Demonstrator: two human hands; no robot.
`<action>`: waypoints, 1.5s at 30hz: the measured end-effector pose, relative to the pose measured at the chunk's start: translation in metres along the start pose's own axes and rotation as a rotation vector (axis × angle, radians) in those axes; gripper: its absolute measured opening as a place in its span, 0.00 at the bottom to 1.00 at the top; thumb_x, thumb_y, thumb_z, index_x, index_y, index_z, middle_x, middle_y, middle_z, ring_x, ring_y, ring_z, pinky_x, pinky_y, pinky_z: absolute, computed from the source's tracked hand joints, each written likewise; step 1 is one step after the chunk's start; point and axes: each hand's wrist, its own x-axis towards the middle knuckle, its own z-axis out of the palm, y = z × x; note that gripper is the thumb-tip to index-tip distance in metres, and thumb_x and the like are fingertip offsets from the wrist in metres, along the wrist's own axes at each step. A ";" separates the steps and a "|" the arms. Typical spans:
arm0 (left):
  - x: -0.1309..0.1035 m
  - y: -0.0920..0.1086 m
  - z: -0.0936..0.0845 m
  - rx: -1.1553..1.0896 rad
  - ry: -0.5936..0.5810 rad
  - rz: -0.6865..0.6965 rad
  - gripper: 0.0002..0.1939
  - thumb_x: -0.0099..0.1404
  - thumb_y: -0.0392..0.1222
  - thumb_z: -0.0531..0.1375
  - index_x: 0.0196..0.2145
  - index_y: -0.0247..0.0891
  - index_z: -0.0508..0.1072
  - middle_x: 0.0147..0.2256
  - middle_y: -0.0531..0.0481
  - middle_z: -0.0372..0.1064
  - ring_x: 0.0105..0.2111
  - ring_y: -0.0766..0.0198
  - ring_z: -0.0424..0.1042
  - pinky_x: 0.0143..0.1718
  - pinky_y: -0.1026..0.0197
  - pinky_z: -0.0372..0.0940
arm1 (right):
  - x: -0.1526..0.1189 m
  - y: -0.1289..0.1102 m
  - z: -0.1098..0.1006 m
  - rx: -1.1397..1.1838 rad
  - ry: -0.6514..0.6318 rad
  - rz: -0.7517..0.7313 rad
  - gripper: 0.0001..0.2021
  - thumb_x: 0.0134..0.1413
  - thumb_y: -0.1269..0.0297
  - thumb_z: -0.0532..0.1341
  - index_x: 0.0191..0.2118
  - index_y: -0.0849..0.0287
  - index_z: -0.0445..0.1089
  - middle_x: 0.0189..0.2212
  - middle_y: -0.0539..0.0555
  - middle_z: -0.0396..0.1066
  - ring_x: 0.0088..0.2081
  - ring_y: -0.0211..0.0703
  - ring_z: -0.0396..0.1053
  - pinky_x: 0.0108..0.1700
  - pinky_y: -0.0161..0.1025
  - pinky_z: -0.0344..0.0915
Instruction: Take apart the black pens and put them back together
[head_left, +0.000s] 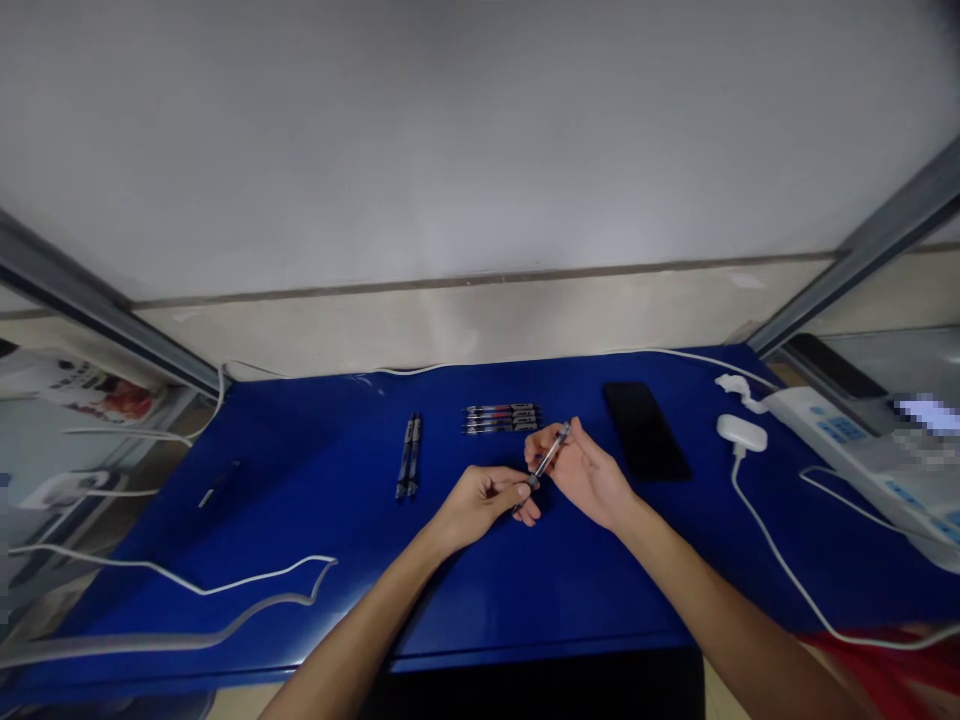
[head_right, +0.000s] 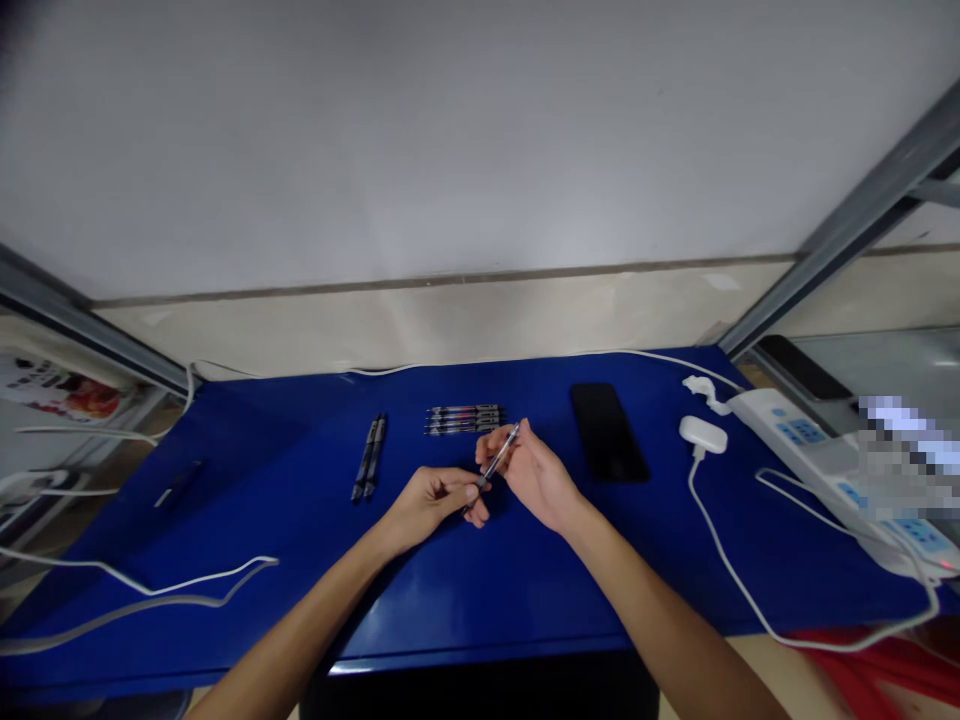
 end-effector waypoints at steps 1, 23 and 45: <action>0.000 0.002 0.000 0.008 -0.003 0.004 0.19 0.65 0.51 0.61 0.39 0.29 0.77 0.31 0.41 0.77 0.28 0.63 0.75 0.34 0.62 0.67 | -0.001 0.000 0.002 0.040 -0.030 0.021 0.23 0.63 0.43 0.52 0.32 0.58 0.70 0.30 0.54 0.67 0.36 0.46 0.65 0.41 0.42 0.61; 0.007 0.004 -0.005 -0.187 0.249 -0.007 0.28 0.66 0.60 0.54 0.38 0.28 0.76 0.31 0.40 0.73 0.30 0.59 0.72 0.32 0.58 0.68 | -0.003 -0.031 -0.016 0.411 0.168 -0.162 0.19 0.57 0.60 0.56 0.23 0.55 0.44 0.20 0.45 0.43 0.23 0.38 0.48 0.27 0.38 0.57; 0.002 -0.003 -0.016 1.244 0.534 0.166 0.22 0.73 0.47 0.47 0.21 0.39 0.59 0.21 0.51 0.63 0.26 0.63 0.62 0.31 0.60 0.52 | -0.004 -0.033 -0.014 0.345 0.246 -0.204 0.20 0.60 0.52 0.55 0.22 0.55 0.50 0.21 0.46 0.43 0.22 0.39 0.48 0.26 0.40 0.57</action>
